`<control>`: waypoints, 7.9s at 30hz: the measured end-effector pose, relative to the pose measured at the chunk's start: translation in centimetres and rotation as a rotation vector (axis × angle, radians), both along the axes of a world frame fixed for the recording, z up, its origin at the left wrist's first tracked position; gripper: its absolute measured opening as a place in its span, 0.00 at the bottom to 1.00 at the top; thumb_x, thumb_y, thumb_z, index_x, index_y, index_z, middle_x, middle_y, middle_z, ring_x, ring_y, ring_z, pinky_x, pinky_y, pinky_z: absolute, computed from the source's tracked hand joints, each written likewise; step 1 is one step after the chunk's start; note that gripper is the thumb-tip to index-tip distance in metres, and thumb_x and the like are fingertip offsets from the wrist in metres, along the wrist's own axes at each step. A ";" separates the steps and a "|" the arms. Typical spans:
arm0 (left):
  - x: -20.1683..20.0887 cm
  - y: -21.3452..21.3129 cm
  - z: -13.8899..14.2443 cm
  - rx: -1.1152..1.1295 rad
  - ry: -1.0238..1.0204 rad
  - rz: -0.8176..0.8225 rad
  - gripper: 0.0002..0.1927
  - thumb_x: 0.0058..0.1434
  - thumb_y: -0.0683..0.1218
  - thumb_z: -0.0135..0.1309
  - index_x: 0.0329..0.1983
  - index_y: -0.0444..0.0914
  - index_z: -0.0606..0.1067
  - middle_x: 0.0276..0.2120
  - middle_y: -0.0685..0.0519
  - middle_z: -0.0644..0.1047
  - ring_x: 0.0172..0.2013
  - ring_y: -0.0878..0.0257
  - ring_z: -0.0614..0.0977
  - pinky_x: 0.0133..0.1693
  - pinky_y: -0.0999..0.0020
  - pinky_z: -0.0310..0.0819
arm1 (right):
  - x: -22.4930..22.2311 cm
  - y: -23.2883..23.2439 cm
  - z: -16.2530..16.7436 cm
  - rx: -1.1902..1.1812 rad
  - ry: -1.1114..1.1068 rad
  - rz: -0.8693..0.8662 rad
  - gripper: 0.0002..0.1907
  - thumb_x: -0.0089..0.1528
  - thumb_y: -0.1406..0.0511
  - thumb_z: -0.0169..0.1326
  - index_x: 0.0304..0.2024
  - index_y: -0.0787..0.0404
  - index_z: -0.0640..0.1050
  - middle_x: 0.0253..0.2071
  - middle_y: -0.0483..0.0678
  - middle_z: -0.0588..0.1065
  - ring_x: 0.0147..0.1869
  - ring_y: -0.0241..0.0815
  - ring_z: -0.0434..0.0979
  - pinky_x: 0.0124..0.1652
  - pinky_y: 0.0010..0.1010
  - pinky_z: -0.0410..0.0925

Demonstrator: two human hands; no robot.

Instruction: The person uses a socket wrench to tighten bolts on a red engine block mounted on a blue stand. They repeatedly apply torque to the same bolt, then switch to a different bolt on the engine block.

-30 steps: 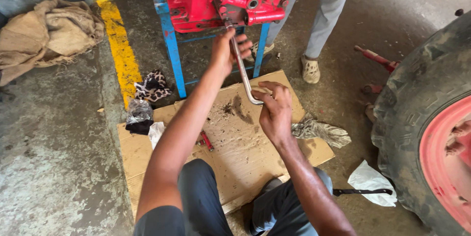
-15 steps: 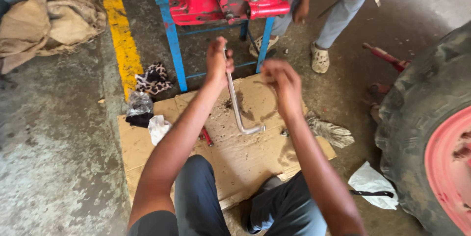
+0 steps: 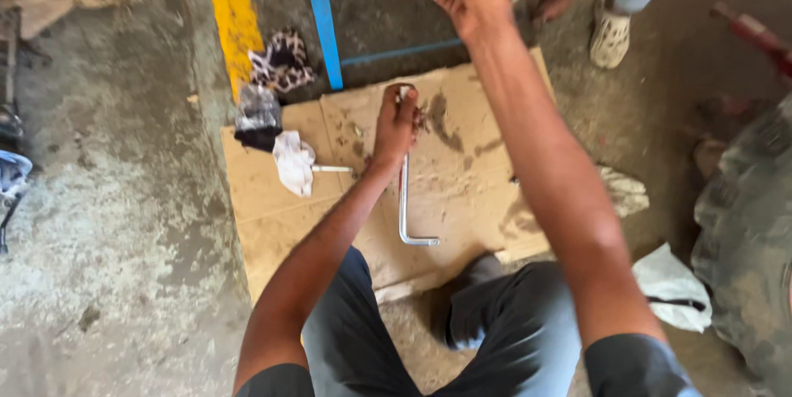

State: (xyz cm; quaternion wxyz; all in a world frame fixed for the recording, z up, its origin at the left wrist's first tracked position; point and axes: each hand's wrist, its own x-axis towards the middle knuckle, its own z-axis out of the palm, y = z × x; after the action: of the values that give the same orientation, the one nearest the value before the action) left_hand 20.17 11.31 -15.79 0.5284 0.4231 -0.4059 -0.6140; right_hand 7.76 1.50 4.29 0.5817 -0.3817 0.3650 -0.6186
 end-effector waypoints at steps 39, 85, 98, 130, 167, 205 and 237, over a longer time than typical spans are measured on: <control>-12.8 -11.0 13.5 -0.101 0.494 -0.317 0.17 0.71 0.51 0.48 0.53 0.32 0.72 0.41 0.41 0.82 0.41 0.51 0.86 0.44 0.55 0.86 | -8.8 19.5 -3.0 0.189 0.121 -0.014 0.23 0.71 0.61 0.44 0.67 0.60 0.68 0.22 0.37 0.57 0.17 0.28 0.52 0.17 0.22 0.49; -19.9 -6.8 15.2 0.289 0.378 -0.847 0.19 0.73 0.56 0.35 0.47 0.37 0.67 0.46 0.35 0.82 0.38 0.46 0.87 0.40 0.51 0.86 | -8.1 23.0 -3.2 -0.742 1.084 -0.748 0.16 0.73 0.61 0.43 0.41 0.60 0.79 0.41 0.50 0.80 0.46 0.49 0.79 0.55 0.44 0.68; -23.9 -6.7 13.8 0.348 0.712 -0.565 0.12 0.70 0.54 0.48 0.40 0.41 0.71 0.23 0.56 0.69 0.19 0.64 0.68 0.23 0.64 0.65 | -13.0 24.1 -3.5 0.152 -0.232 -0.170 0.49 0.67 0.36 0.29 0.68 0.71 0.63 0.51 0.54 0.75 0.51 0.42 0.83 0.29 0.18 0.70; -20.0 -2.8 19.3 0.147 0.284 -0.875 0.15 0.74 0.51 0.41 0.47 0.34 0.70 0.39 0.38 0.83 0.42 0.47 0.88 0.44 0.55 0.86 | -10.6 24.5 -5.4 -0.031 0.126 -0.147 0.34 0.74 0.44 0.35 0.55 0.66 0.77 0.34 0.46 0.80 0.24 0.27 0.71 0.25 0.20 0.67; -22.2 -7.3 12.8 0.208 0.528 -0.766 0.11 0.73 0.49 0.47 0.45 0.36 0.67 0.29 0.47 0.79 0.31 0.51 0.84 0.36 0.51 0.85 | -13.3 23.6 -3.3 0.049 -0.473 -0.194 0.21 0.72 0.62 0.43 0.60 0.72 0.69 0.52 0.60 0.79 0.30 0.32 0.75 0.30 0.19 0.69; -22.7 -5.1 14.9 0.116 0.629 -0.617 0.13 0.71 0.45 0.42 0.47 0.28 0.61 0.36 0.33 0.80 0.35 0.42 0.88 0.35 0.52 0.86 | -15.0 24.3 -6.4 -0.026 -0.111 -0.683 0.18 0.76 0.54 0.50 0.37 0.58 0.72 0.26 0.42 0.70 0.23 0.32 0.64 0.21 0.24 0.60; -20.7 -3.0 17.5 0.252 0.449 -0.641 0.11 0.70 0.45 0.42 0.47 0.31 0.66 0.37 0.37 0.80 0.38 0.44 0.87 0.41 0.50 0.89 | -12.3 26.4 -3.0 0.228 0.740 -0.293 0.21 0.69 0.65 0.46 0.63 0.60 0.74 0.26 0.43 0.75 0.20 0.30 0.64 0.21 0.22 0.60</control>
State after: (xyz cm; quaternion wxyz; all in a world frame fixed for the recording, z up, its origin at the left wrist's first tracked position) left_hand -0.51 8.27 1.71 0.3300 0.1921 -0.3134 -0.8695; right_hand -4.55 27.88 1.28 0.3556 -0.4554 0.6663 -0.4714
